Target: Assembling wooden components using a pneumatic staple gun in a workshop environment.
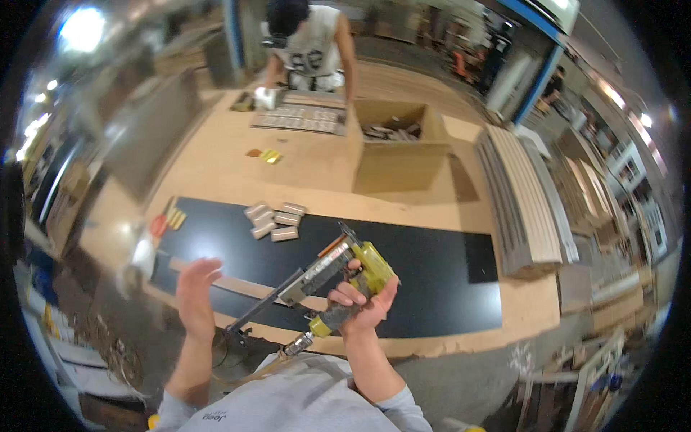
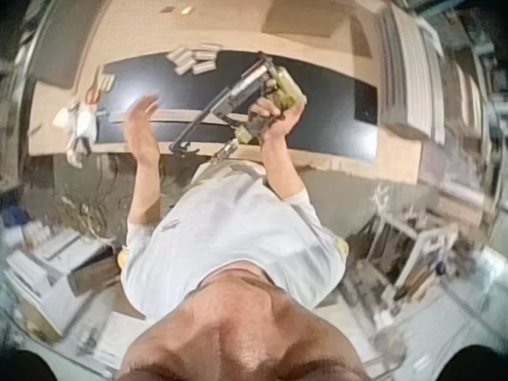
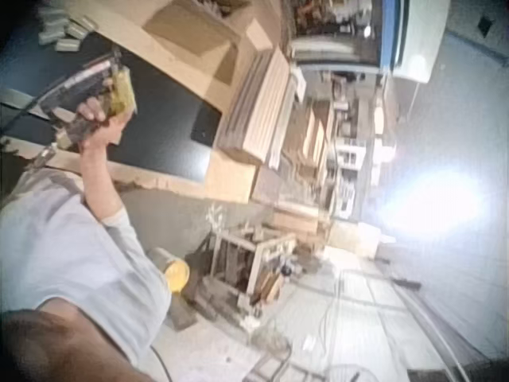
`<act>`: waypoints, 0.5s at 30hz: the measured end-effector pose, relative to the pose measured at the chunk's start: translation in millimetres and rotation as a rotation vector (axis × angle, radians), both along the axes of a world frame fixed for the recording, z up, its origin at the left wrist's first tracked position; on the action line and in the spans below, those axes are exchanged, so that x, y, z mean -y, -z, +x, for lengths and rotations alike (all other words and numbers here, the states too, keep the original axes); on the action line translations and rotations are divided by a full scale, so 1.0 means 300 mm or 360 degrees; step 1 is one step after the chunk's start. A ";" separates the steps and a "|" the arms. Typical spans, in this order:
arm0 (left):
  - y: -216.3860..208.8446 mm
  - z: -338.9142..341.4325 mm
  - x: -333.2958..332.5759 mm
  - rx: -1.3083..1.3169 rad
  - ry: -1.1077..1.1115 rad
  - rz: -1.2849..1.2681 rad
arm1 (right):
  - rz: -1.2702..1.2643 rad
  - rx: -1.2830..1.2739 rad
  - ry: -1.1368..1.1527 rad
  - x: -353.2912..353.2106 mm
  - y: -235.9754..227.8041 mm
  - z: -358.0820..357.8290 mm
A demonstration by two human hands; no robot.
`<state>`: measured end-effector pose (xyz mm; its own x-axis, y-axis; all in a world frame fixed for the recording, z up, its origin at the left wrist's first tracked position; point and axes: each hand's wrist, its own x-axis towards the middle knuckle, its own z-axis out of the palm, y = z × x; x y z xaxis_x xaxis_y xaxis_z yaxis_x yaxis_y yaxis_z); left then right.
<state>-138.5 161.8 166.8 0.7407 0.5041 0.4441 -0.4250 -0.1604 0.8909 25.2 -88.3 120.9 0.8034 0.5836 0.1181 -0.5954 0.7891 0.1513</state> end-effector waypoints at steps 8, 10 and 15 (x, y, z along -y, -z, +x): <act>-0.022 0.336 0.249 0.0342 -0.0209 -0.0400 | 0.0157 -0.0011 -0.0103 -0.004 0.010 -0.082; 0.052 0.360 0.233 0.0278 -0.0111 -0.0203 | -0.0049 0.0044 0.0065 0.047 -0.013 -0.043; 0.258 0.334 0.252 -0.0574 0.0241 0.0861 | -0.1500 0.0862 0.0875 0.280 -0.126 0.020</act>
<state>-38.3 86.3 89.5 0.9352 0.1588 0.3166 -0.1686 -0.5867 0.7921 31.3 -172.2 158.6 0.9485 0.2193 0.2284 0.0442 0.6226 -0.7813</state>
